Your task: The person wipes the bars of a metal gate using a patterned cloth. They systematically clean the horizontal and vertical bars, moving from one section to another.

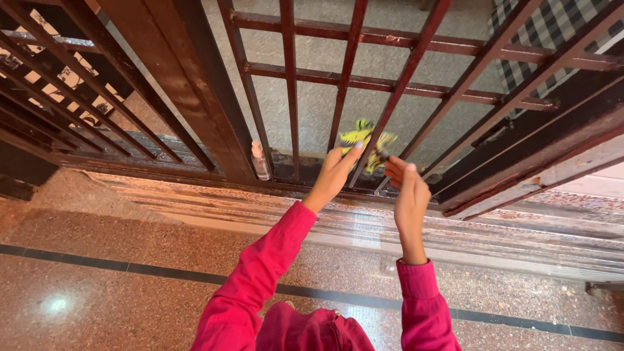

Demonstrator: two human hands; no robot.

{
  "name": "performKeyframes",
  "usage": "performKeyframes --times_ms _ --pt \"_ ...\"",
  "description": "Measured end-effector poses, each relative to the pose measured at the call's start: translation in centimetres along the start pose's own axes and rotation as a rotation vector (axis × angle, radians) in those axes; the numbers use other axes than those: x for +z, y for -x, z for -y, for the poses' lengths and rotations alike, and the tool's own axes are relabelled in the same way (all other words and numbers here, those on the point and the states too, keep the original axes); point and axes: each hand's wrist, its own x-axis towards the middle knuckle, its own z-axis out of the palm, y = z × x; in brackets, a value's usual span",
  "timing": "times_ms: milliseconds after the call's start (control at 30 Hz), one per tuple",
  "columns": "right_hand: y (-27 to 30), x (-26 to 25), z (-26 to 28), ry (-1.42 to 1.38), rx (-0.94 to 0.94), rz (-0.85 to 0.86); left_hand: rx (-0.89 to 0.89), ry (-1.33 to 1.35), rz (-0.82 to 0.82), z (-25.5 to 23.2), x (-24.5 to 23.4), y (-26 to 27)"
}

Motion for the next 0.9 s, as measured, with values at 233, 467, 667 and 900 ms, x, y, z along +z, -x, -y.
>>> performKeyframes --times_ms 233,467,667,900 --pt "-0.2 2.3 -2.1 -0.026 0.122 0.215 0.015 -0.485 -0.035 5.0 -4.1 4.1" --pt "0.3 1.5 -0.3 -0.035 -0.001 0.065 0.149 -0.896 0.066 -3.7 -5.2 4.2" --pt "-0.4 0.9 1.1 -0.037 0.002 0.151 0.397 -1.235 -0.052 -9.4 -2.2 1.7" --pt "-2.7 1.6 1.2 -0.211 0.099 0.290 0.271 -1.062 -0.016 -9.5 2.3 -1.1"
